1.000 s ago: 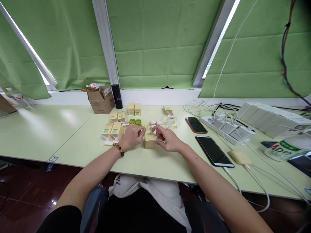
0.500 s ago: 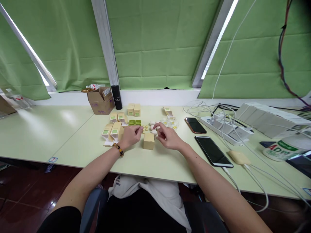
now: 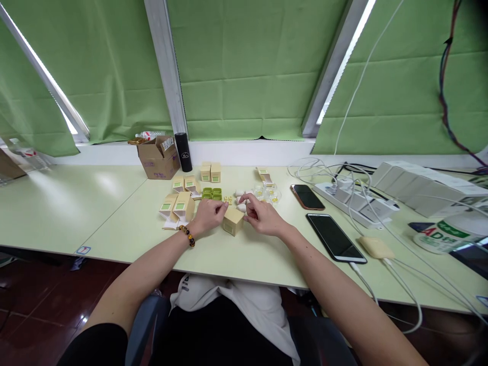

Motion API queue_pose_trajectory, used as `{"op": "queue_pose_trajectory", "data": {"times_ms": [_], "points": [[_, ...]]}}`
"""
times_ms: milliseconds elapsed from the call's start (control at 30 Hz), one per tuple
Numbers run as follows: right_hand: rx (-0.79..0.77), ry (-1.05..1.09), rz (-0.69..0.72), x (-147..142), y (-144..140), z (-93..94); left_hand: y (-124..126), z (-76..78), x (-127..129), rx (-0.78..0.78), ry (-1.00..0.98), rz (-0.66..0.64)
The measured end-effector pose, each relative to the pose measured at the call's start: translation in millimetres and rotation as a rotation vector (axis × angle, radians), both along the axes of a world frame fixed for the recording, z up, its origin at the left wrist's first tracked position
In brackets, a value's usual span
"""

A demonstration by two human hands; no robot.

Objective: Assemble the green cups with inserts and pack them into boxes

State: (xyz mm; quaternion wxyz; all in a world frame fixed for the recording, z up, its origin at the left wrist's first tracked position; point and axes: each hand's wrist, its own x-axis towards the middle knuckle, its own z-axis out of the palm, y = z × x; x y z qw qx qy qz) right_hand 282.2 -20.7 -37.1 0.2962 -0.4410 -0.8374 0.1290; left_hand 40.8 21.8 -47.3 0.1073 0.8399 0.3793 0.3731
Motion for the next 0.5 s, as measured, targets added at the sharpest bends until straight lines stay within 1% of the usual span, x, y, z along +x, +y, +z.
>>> {"op": "queue_pose_trajectory", "data": {"times_ms": [167, 267, 400, 500], "points": [[0.021, -0.093, -0.100, -4.4, 5.6, -8.7, -2.7, -1.1, 2.2, -0.023, 0.019, -0.040], [0.030, -0.165, -0.151, -4.9, 8.9, -12.2, -3.0, -1.0, 2.3, -0.027, 0.017, -0.016], [0.060, -0.293, -0.279, -2.8, 9.9, -8.9, -2.7, 3.8, 1.4, 0.017, -0.040, 0.047], [0.076, -0.390, -0.367, -1.8, 8.7, -3.5, -3.4, 11.3, 0.4, 0.046, -0.073, 0.024]]}}
